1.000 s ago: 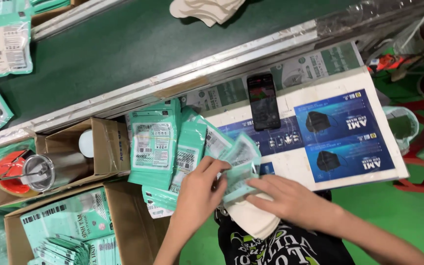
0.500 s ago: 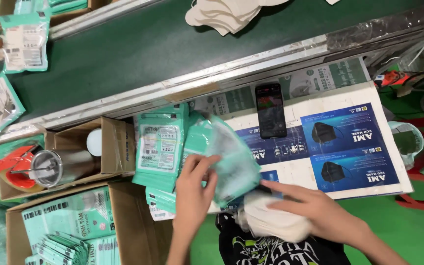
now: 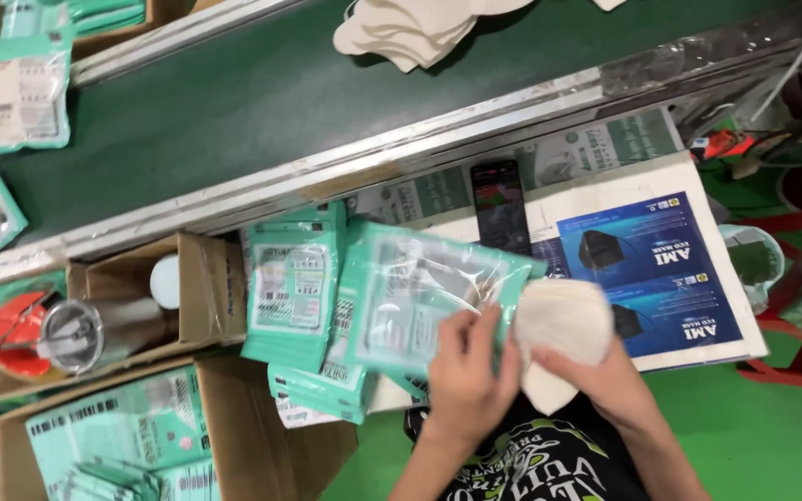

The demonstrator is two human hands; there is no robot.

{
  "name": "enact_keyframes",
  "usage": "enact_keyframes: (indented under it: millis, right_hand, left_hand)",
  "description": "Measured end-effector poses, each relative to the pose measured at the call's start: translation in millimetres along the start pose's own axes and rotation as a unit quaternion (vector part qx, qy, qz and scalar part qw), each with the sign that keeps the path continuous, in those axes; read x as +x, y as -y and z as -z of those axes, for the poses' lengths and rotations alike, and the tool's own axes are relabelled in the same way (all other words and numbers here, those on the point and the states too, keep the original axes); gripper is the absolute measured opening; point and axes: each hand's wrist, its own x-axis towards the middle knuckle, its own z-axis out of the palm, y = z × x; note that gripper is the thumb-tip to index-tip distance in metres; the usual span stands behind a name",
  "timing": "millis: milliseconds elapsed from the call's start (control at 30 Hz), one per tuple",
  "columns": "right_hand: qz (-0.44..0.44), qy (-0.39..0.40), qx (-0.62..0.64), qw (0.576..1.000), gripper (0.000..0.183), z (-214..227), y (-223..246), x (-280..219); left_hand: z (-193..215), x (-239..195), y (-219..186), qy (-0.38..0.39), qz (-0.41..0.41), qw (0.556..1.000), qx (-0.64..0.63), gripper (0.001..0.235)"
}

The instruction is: Packing white face masks into individual green plastic pouches at a conveyor belt workstation.

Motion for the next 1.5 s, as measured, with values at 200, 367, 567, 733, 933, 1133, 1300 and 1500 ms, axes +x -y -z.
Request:
enact_keyframes:
  millis: [200, 367, 567, 733, 933, 1133, 1300, 1500]
  right_hand:
    - [-0.023, -0.066, 0.176, 0.982, 0.039, -12, -31, 6]
    - [-0.014, 0.051, -0.133, 0.99, 0.039, -10, -48, 7]
    - [-0.014, 0.102, 0.064, 0.993, 0.065, -21, -22, 19]
    - [-0.068, 0.186, 0.18, 0.964, 0.071, -33, -78, 38]
    - [-0.055, 0.067, 0.056, 0.995, 0.053, -58, -48, 36]
    - [-0.041, 0.066, 0.104, 0.992, 0.04, -54, -51, 33]
    - [0.011, 0.07, 0.035, 0.997, 0.039, -46, -47, 29]
    - [0.008, 0.207, -0.085, 0.975, 0.039, -23, 1, 29]
  left_hand:
    - [-18, -9, 4, 0.037, -0.066, 0.995, 0.058, 0.034]
    - [2, 2, 5, 0.019, -0.083, 0.994, 0.062, 0.023]
    - [18, 0, 6, -0.003, -0.059, 0.998, -0.021, 0.023]
    - [8, -12, 7, 0.018, -0.077, 0.997, -0.015, 0.025]
    - [19, -1, 11, 0.022, -0.142, 0.987, 0.067, 0.027]
    - [-3, -19, 12, 0.049, -0.183, 0.979, 0.068, 0.036]
    - [4, -6, 15, -0.023, -0.096, 0.995, 0.03, 0.016]
    - [44, 24, 1, 0.016, -0.092, 0.993, -0.067, 0.021]
